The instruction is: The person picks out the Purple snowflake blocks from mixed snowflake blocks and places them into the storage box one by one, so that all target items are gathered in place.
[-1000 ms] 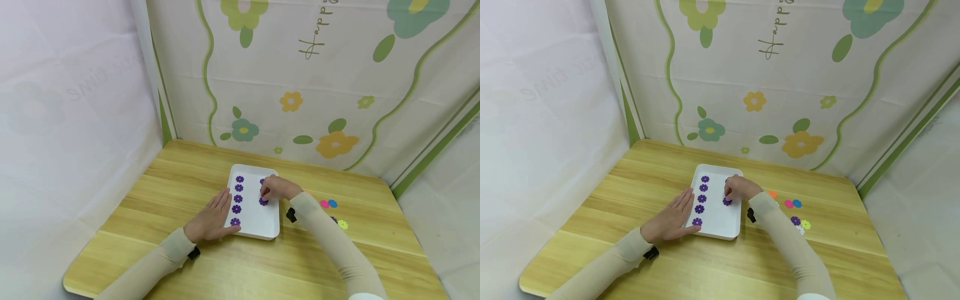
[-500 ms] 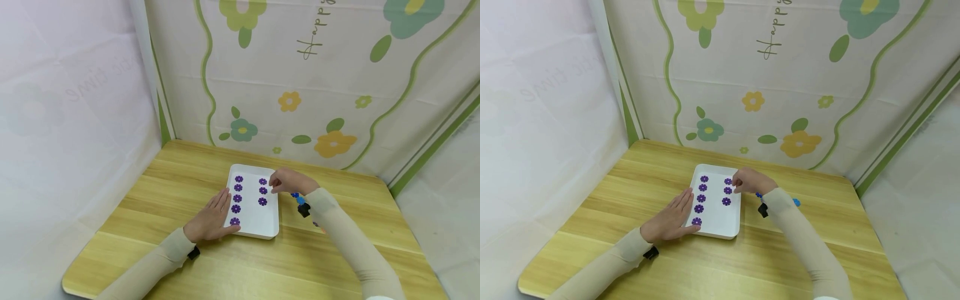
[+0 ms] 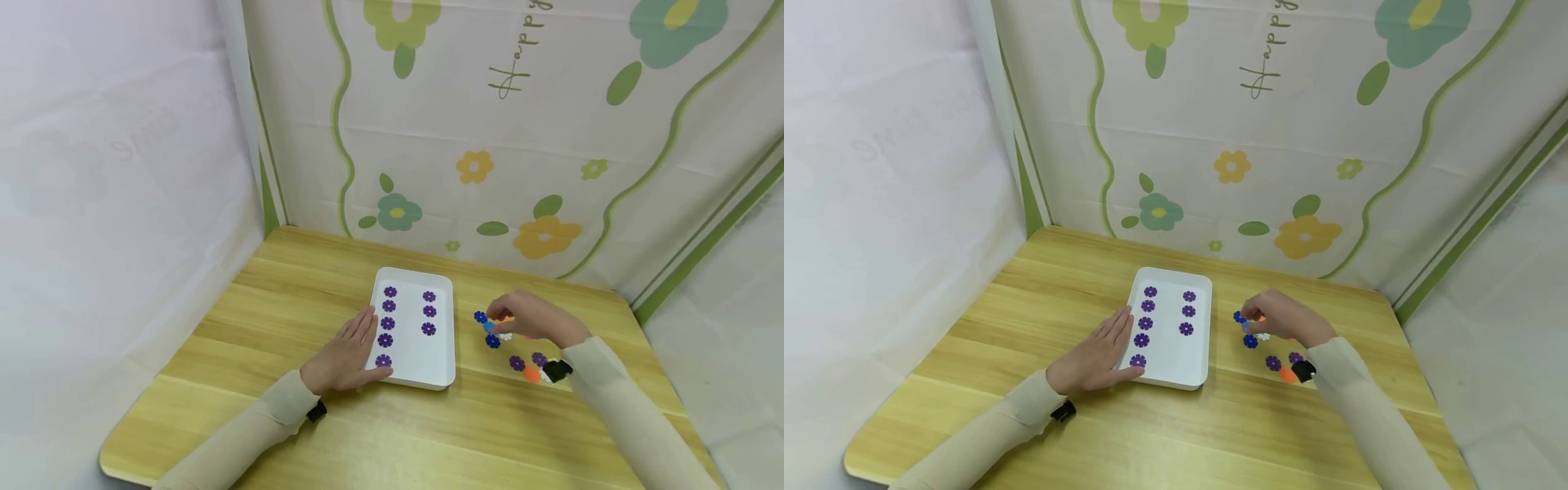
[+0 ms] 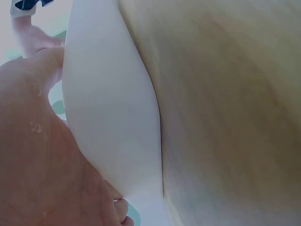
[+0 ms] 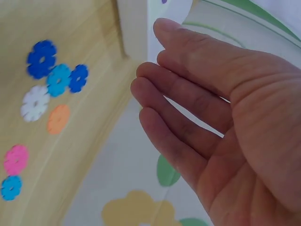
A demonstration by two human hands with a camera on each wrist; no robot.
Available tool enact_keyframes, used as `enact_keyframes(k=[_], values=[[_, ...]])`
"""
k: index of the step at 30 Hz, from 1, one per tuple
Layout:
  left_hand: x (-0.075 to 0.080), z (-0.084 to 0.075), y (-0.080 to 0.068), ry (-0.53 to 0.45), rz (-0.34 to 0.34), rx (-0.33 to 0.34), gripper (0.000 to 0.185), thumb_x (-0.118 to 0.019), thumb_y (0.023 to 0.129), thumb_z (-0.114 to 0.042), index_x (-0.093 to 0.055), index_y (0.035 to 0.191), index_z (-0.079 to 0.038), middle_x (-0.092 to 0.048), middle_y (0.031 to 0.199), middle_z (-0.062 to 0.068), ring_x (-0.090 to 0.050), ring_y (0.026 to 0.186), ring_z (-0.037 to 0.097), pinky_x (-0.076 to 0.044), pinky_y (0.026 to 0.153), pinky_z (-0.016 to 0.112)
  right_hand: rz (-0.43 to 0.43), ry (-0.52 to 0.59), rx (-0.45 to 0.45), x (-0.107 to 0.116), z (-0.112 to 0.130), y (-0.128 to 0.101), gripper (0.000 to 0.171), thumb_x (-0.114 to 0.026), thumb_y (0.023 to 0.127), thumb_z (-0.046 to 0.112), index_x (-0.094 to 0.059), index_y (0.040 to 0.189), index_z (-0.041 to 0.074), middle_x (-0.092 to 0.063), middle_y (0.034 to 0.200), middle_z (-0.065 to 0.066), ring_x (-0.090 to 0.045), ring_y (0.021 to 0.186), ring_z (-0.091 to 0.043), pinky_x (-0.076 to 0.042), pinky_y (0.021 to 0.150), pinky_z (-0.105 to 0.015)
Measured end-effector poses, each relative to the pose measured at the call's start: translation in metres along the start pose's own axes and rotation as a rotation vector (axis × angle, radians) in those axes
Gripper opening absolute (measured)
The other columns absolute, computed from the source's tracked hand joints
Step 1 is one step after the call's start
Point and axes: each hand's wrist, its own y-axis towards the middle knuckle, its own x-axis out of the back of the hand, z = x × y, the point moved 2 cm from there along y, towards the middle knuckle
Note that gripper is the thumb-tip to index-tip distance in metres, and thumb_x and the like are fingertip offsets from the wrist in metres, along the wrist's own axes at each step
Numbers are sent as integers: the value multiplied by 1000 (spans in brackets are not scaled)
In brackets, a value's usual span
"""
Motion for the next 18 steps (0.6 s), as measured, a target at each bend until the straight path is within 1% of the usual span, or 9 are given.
enact_keyframes(k=[3, 6, 10, 14, 18], values=[[1, -1, 0, 6, 1, -1, 108, -39, 102, -77, -16, 166, 7, -4, 177, 23, -5, 166, 39, -18, 134, 52, -31, -9, -5, -6, -10, -19, 28, -80, 94, 20, -77, 120, 7, -78, 117, -11, -74, 106, -32, -62, 93, -51], [2, -2, 0, 10, -1, 1, 107, -39, 102, -76, -16, 166, 7, -4, 177, 24, -6, 166, 40, -18, 134, 52, -57, -5, -30, -17, -19, -34, 32, -80, 94, 18, -76, 122, 4, -78, 119, -14, -74, 108, -34, -63, 92, -50], [4, -2, 0, 12, 0, 2, 107, -40, 102, -75, -16, 166, 7, -5, 177, 24, -7, 166, 40, -18, 134, 52, -82, 4, -63, -35, -30, -47, 34, -80, 94, 16, -74, 124, 0, -77, 120, -17, -74, 106, -34, -63, 90, -49], [4, -3, -1, 6, 7, 3, 107, -40, 102, -75, -15, 166, 7, -3, 177, 24, -6, 166, 40, -17, 135, 53, -128, 22, -103, -54, -39, -57, 30, -81, 93, 15, -75, 119, 2, -78, 115, -13, -74, 103, -31, -64, 87, -48], [2, -3, -1, 2, 12, 8, 107, -39, 102, -76, -13, 166, 6, -2, 177, 23, -4, 166, 39, -17, 135, 53, -170, 50, -128, -71, -47, -61, 28, -84, 90, 15, -76, 113, 3, -77, 106, -8, -74, 95, -24, -65, 81, -42]])
